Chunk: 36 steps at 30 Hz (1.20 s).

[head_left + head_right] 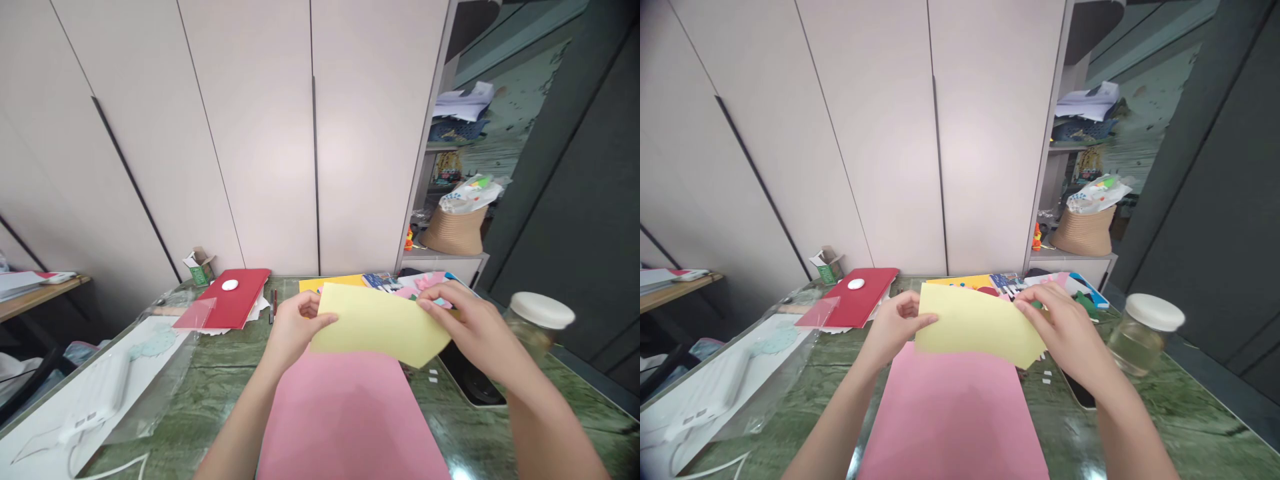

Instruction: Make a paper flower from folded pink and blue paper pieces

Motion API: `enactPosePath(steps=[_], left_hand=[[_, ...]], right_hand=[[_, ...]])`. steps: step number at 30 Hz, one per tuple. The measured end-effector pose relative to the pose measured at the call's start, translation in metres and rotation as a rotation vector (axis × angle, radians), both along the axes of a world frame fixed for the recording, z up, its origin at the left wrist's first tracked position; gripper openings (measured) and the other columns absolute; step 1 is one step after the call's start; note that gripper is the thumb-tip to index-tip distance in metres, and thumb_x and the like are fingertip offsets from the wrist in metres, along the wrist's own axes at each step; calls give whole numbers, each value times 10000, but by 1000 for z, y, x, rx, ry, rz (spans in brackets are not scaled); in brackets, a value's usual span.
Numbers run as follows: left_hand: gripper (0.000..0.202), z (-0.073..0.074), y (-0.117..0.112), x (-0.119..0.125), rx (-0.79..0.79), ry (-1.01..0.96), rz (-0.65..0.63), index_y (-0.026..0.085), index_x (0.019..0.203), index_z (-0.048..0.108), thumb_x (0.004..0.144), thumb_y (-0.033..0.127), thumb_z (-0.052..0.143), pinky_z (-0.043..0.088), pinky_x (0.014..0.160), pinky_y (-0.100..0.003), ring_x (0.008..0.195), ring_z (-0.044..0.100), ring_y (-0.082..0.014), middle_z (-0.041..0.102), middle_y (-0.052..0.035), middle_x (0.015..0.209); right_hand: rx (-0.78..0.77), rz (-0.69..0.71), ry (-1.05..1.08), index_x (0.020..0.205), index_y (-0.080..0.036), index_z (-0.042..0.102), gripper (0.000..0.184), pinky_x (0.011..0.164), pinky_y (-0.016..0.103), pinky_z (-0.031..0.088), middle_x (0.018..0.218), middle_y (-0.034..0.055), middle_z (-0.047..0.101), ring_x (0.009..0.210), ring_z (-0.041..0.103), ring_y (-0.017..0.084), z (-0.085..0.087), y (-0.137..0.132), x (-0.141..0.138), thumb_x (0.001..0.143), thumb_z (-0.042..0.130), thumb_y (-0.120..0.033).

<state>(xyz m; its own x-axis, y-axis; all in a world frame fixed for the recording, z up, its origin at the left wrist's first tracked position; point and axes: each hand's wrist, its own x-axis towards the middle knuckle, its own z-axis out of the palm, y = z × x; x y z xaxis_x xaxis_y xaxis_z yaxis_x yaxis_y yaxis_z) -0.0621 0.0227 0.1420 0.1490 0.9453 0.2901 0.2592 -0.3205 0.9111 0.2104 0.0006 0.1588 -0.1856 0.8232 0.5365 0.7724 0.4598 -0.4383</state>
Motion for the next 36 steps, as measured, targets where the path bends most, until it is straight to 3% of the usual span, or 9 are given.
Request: enactPosePath(steps=[5, 7, 12, 17, 22, 25, 30, 33, 36], left_hand=[[216, -1, 7, -3, -34, -46, 87, 180, 783, 547, 655, 293, 678, 446, 567, -236, 665, 616, -154, 655, 2, 688], [191, -1, 4, -1, -20, -41, 59, 187, 781, 532, 684, 293, 657, 437, 562, -227, 672, 619, -149, 664, 11, 693], [106, 3, -9, 6, 63, 49, -61, 194, 771, 587, 773, 300, 580, 465, 625, -240, 734, 620, -143, 674, 2, 771], [122, 7, -18, 9, 184, 79, -150, 231, 823, 661, 811, 275, 548, 496, 751, -270, 911, 596, -155, 650, -28, 997], [130, 7, -23, 14, 303, 131, -79, 259, 810, 681, 806, 230, 555, 511, 776, -302, 971, 575, -173, 606, -33, 1073], [118, 6, -24, 17, 358, 148, -23, 255, 793, 684, 789, 205, 576, 515, 773, -303, 954, 587, -174, 611, -30, 1074], [124, 3, -25, 19, 470, 183, 54, 250, 832, 673, 794, 191, 571, 515, 776, -302, 869, 623, -155, 679, -4, 947], [118, 2, -26, 18, 550, 255, 111, 243, 850, 664, 805, 207, 561, 507, 766, -299, 814, 628, -149, 698, 6, 856], [115, 3, -28, 16, 577, 345, 129, 238, 842, 646, 819, 208, 538, 488, 761, -287, 805, 619, -143, 692, 13, 840]], right_hand=[[-409, 656, -41, 888, -224, 613, 188, 746, 307, 465, 885, 35, 645, 840, 593, 171, 12, -11, 0, 858, 467, -339], [-493, 793, -35, 922, -218, 615, 195, 737, 295, 474, 873, 33, 655, 821, 606, 159, 13, -12, -7, 856, 474, -335], [-347, 579, 169, 926, -221, 590, 193, 797, 313, 467, 936, 38, 630, 909, 583, 170, -3, -5, -39, 829, 516, -370], [-218, 549, 314, 1190, -282, 453, 458, 959, 398, 390, 1224, 69, 497, 1176, 440, 212, -18, -4, -64, 770, 598, -394], [-121, 519, 196, 1295, -332, 346, 601, 988, 440, 363, 1332, 68, 404, 1251, 361, 230, -17, -12, -75, 759, 609, -400], [-55, 433, 102, 1260, -350, 399, 522, 980, 432, 379, 1336, 48, 408, 1251, 366, 224, -15, -17, -79, 776, 589, -389], [100, 276, 69, 1144, -322, 526, 340, 936, 411, 428, 1205, 33, 543, 1156, 471, 210, -15, -18, -81, 805, 560, -332], [135, 288, 98, 1139, -294, 524, 343, 919, 416, 439, 1142, 43, 586, 1107, 510, 213, -15, -17, -81, 800, 569, -326], [115, 303, 64, 1193, -291, 473, 422, 958, 441, 404, 1202, 47, 554, 1172, 454, 219, -16, -16, -80, 788, 585, -334]])
